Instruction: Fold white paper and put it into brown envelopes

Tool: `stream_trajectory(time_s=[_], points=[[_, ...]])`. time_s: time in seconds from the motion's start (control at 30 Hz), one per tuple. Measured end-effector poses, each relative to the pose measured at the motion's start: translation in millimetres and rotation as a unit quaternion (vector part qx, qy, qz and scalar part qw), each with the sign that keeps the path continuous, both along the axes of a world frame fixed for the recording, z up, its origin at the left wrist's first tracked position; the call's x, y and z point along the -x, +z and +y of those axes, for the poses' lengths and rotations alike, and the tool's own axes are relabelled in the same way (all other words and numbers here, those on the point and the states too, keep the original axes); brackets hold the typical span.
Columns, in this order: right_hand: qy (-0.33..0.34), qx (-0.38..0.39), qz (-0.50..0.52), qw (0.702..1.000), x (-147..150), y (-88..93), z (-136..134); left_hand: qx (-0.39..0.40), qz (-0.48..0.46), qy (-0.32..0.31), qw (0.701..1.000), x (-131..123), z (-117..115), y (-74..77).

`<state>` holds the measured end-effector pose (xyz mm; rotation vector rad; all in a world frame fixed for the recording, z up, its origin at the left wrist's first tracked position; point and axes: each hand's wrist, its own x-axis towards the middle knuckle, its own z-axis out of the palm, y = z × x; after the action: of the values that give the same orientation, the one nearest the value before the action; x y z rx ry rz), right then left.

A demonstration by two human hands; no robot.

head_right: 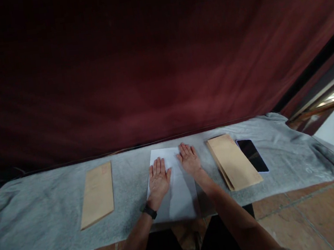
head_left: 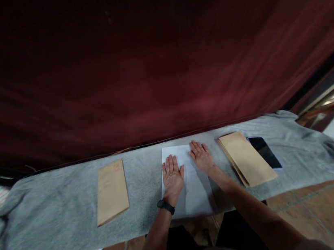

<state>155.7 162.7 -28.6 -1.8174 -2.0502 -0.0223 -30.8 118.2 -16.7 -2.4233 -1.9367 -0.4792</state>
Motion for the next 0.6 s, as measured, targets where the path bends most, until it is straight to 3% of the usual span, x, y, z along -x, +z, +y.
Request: stream_trajectory(time_s=[0.2, 0.27, 0.33, 0.47, 0.6], points=[[-0.058, -0.008, 0.001, 0.998, -15.0, 10.2, -6.1, -0.027, -0.042, 0.055, 0.997, 20.5, -17.1, 0.9], [-0.056, -0.017, -0.002, 0.998, -8.5, 14.7, -28.4, -0.041, -0.054, 0.067, 0.995, 25.3, -26.9, 3.0], [0.010, -0.026, -0.011, 1.000, 3.8, 16.7, -62.0, -0.053, -0.054, 0.066, 0.995, 26.4, -40.2, 5.4], [0.120, -0.025, -0.019, 0.992, 25.6, 14.6, -130.8, -0.037, -0.023, -0.008, 0.999, 23.1, -72.0, 7.7], [0.082, -0.021, -0.014, 0.996, 19.2, 13.0, -158.5, -0.024, -0.002, -0.023, 0.999, 32.0, -92.7, 6.8]])
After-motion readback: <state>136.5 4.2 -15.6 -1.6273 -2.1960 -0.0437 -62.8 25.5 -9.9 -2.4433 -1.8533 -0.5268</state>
